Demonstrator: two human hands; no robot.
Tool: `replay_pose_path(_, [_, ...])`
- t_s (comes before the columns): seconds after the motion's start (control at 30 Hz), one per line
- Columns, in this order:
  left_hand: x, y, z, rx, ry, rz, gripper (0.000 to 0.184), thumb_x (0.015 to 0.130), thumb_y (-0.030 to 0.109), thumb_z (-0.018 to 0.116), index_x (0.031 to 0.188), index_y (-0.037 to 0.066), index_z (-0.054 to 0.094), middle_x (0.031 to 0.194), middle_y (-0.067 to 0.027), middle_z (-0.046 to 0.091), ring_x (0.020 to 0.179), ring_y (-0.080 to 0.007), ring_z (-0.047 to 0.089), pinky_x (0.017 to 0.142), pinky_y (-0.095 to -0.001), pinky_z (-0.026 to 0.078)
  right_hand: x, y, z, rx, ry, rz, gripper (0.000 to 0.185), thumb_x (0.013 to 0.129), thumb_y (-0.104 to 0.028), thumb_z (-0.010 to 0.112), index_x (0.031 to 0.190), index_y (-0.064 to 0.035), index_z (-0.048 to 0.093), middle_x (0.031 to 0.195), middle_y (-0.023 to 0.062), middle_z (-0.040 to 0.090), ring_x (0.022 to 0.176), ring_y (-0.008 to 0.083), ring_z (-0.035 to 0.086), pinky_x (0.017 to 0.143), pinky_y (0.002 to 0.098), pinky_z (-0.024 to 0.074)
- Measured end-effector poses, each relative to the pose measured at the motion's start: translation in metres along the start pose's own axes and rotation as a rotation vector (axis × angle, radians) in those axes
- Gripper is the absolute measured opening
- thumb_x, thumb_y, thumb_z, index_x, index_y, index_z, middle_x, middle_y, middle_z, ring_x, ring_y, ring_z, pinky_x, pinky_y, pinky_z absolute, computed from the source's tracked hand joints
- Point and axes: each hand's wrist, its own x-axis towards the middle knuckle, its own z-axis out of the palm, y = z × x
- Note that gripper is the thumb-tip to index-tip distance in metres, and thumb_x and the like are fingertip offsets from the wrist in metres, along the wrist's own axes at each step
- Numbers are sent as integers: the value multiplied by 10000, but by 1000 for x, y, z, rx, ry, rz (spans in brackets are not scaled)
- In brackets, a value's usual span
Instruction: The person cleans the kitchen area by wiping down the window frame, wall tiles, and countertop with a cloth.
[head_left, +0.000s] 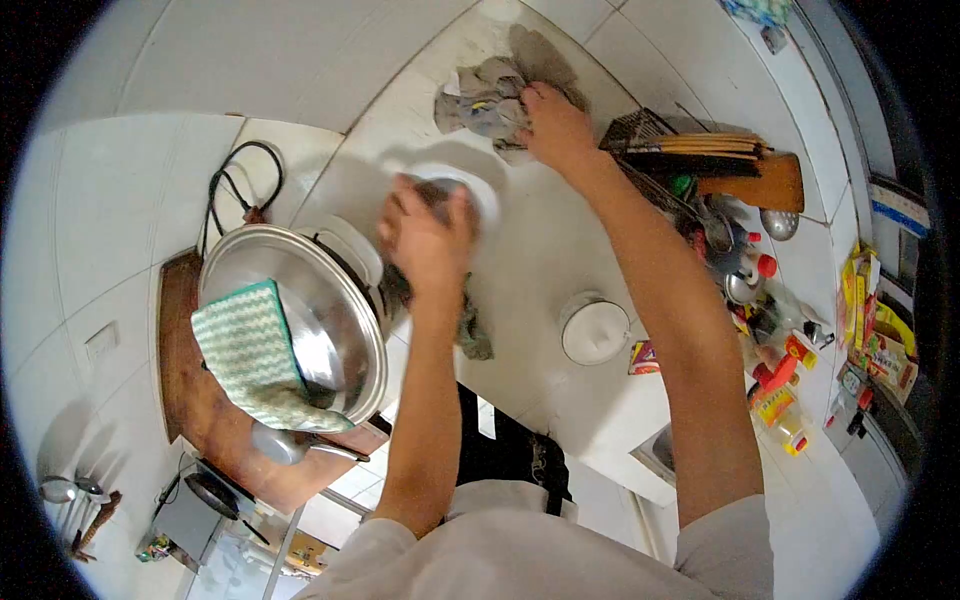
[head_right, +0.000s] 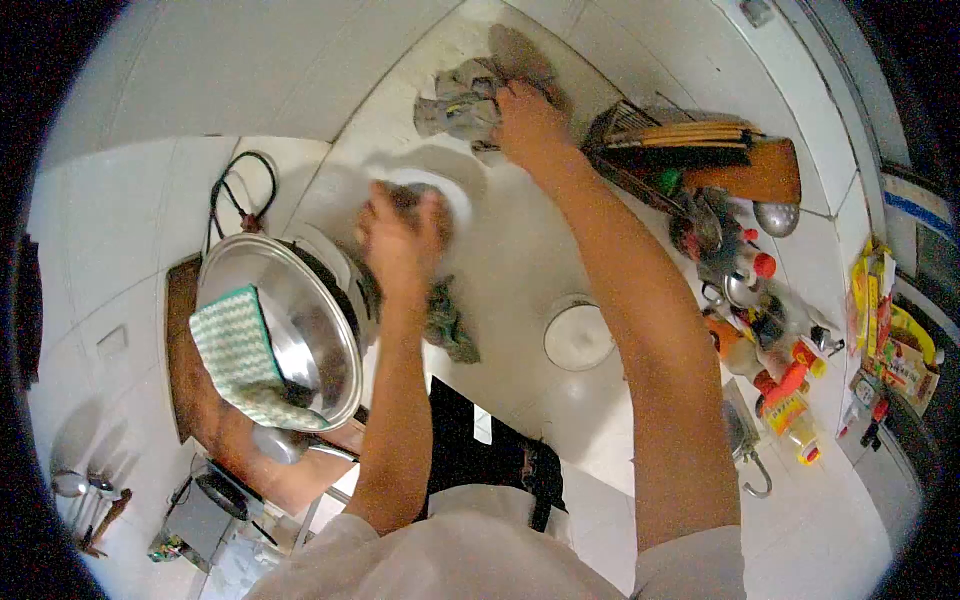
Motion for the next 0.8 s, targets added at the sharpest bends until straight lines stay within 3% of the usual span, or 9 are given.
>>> replay_pose_path(0.1, [-37,21,17,30,0,164,902,904,518,712,1569,17,365,1437,-270,486,1275,-479,486,1043,-584,438,7,5,-17,70,-120,26,448,911,-204,746,1270,-19,551,1362,188,584,1247,400,592,1014,505,514])
replay_pose_path(0.2, [-70,53,30,120,-71,239,894,888,483,734,1562,14,380,1444,-268,481,1242,-449,524,998,-557,486,4,9,-1,33,-38,108,421,907,-178,734,1253,-20,552,1289,192,606,1191,408,611,976,520,513])
replay_pose_path(0.3, [-89,67,26,-51,-310,316,848,901,394,738,1571,30,369,1473,-263,462,1288,-449,492,1022,-565,474,-3,8,5,-1,119,127,396,908,-143,717,1244,-18,548,1285,190,605,1167,422,618,968,521,515])
replay_pose_path(0.37, [-82,76,20,-97,-387,305,842,889,318,765,1571,27,365,1487,-263,455,1313,-457,471,1045,-567,461,6,0,-8,5,112,182,468,908,-155,708,1316,-13,529,1374,215,567,1265,427,567,1048,515,478])
replay_pose_path(0.5, [3,75,15,-176,-29,320,893,830,172,816,1584,53,354,1545,-269,402,1373,-493,423,1127,-554,407,42,25,40,88,170,257,663,962,-300,646,1515,-12,422,1584,257,409,1488,426,366,1227,500,315])
replay_pose_path(0.53, [29,76,17,-198,83,360,904,812,138,825,1585,77,361,1563,-269,383,1389,-504,408,1149,-550,391,48,25,36,267,141,285,667,974,-348,613,1515,-3,431,1592,253,407,1501,435,341,1231,524,293])
replay_pose_path(0.6, [72,88,20,-202,63,359,851,820,147,811,1568,113,405,1572,-264,377,1407,-500,397,1167,-545,376,59,21,21,621,80,336,698,997,-444,547,1514,14,451,1608,246,404,1525,453,292,1241,573,250])
replay_pose_path(0.7, [119,110,61,-73,51,384,633,886,136,717,1485,128,513,1578,-204,400,1421,-464,404,1162,-534,384,79,22,10,754,107,375,647,1053,-452,427,1492,21,479,1612,242,400,1503,482,314,1234,582,256])
replay_pose_path(0.8, [136,117,77,-49,-21,297,411,928,105,627,1339,94,610,1539,-151,466,1400,-430,439,1130,-524,405,100,26,36,272,236,183,579,1073,-399,407,1477,4,508,1609,233,406,1484,485,344,1228,598,253])
